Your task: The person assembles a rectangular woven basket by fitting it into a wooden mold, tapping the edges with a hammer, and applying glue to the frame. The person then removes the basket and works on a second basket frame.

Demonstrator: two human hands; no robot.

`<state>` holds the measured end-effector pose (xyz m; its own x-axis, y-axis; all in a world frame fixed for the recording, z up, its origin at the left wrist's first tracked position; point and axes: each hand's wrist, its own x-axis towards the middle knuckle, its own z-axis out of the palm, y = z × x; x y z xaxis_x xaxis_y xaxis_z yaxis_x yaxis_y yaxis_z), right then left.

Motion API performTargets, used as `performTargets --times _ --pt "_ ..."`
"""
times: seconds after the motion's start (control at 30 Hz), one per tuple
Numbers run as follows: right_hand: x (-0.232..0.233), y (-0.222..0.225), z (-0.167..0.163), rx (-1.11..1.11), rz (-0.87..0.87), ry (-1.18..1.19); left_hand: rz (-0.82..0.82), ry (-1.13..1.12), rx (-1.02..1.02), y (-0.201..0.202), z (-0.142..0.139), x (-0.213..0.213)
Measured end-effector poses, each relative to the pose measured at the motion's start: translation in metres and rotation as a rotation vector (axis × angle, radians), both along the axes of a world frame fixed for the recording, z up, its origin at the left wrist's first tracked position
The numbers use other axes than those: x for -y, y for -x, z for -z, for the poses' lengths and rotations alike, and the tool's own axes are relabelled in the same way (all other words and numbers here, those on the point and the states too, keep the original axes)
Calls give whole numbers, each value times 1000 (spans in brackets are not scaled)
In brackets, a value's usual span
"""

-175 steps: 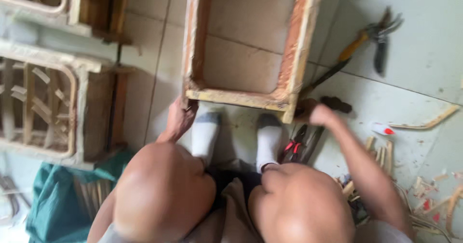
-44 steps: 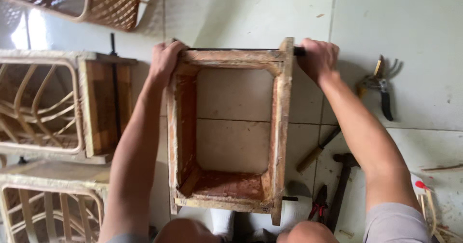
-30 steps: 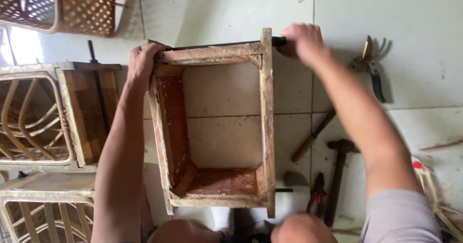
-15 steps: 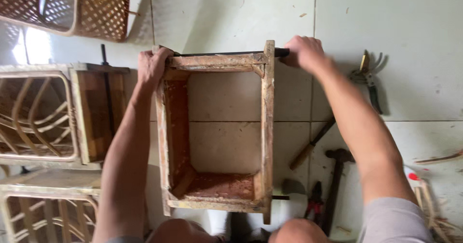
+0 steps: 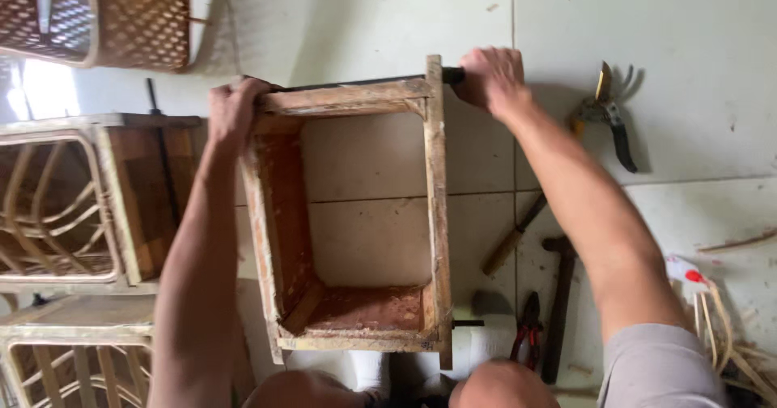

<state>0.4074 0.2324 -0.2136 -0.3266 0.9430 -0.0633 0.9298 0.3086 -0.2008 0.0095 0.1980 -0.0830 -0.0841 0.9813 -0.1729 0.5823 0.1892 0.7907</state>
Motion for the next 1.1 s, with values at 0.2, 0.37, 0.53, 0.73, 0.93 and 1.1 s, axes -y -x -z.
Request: performTargets --times 0.2,0.37,0.53,0.73,0.93,1.1 --pt "-16 5 -34 20 52 672 -228 202 178 -5 -6 4" --pt "21 -52 -38 -17 9 126 -232 10 -100 -8 1 26" --pt "132 -182 -52 -51 252 67 -98 -104 -6 15 15 122" --pt "252 -267 -46 188 504 308 -346 248 210 40 17 312" --pt "294 -211 -52 -40 494 -46 -149 -15 25 27 18 432" --pt "284 -74 -33 -274 606 584 -270 143 6 10 38 438"
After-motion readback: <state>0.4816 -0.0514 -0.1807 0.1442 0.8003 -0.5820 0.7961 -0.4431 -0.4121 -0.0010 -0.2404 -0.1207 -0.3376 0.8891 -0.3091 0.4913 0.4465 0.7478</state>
